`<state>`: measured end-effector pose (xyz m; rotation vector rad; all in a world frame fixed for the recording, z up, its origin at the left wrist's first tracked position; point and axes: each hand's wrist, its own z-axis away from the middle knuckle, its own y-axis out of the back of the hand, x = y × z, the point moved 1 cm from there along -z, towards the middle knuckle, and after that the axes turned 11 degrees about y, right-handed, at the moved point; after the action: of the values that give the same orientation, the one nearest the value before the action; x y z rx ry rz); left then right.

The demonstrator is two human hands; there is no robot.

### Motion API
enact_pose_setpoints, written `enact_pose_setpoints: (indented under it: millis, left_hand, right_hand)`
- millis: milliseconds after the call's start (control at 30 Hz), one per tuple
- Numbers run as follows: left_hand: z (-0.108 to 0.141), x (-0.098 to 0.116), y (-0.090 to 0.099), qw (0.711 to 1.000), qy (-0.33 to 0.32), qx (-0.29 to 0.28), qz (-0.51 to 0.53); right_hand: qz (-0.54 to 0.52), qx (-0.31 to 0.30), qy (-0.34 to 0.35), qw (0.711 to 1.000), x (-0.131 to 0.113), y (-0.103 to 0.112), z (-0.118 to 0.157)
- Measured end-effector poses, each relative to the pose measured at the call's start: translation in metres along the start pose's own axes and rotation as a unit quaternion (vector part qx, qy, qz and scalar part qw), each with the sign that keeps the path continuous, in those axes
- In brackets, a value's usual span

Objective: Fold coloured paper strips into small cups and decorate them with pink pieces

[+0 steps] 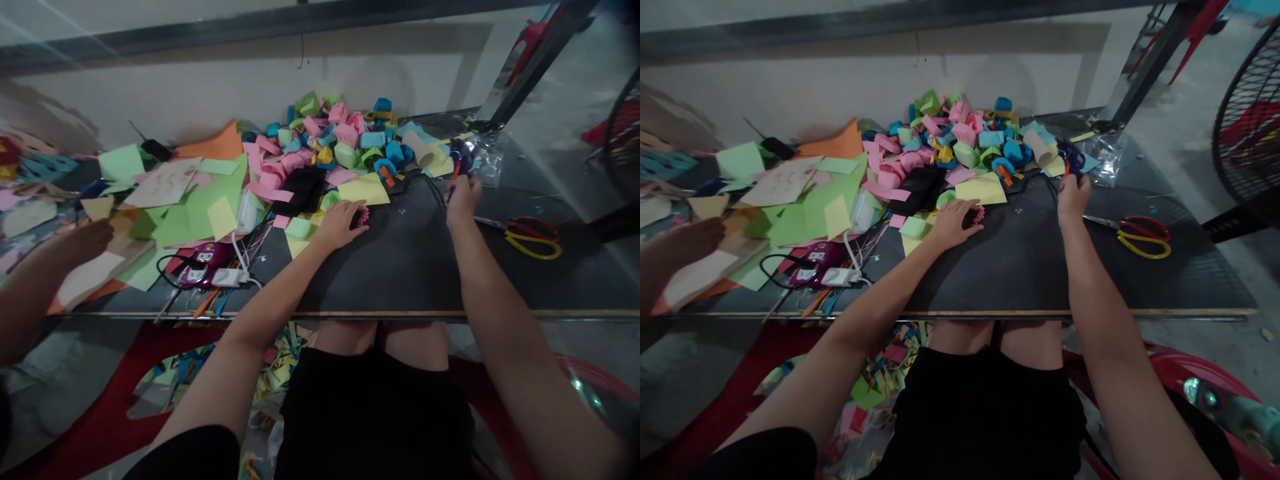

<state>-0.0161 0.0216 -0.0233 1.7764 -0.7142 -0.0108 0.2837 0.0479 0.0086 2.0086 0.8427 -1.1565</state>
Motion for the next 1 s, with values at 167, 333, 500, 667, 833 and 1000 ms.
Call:
enact_pose_setpoints:
  millis: [167, 333, 500, 667, 833, 1000]
  left_hand:
    - [-0.003, 0.004, -0.008, 0.999, 0.030, 0.028, 0.027]
    - [-0.001, -0.004, -0.004, 0.969, 0.067, 0.046, 0.235]
    - [-0.004, -0.009, -0.001, 0.908, 0.096, 0.081, 0.401]
    - [-0.006, -0.008, -0.002, 0.870, 0.099, 0.059, 0.480]
    - [-0.005, -0.008, -0.004, 0.874, 0.109, 0.056, 0.471]
    - [-0.006, -0.009, -0.004, 0.887, 0.114, 0.053, 0.444]
  right_hand:
    - [-0.192, 0.045, -0.096, 0.976, -0.014, -0.010, 0.010]
    - [-0.161, 0.024, -0.009, 0.987, -0.002, -0.021, 0.010]
    - [-0.042, -0.015, 0.115, 0.992, 0.003, -0.026, 0.019]
    - [0.140, -0.060, 0.232, 0.961, -0.016, -0.019, 0.034]
    - [0.186, -0.105, 0.257, 0.942, -0.026, -0.024, 0.044]
    - [0.167, -0.108, 0.232, 0.952, -0.033, -0.025, 0.049]
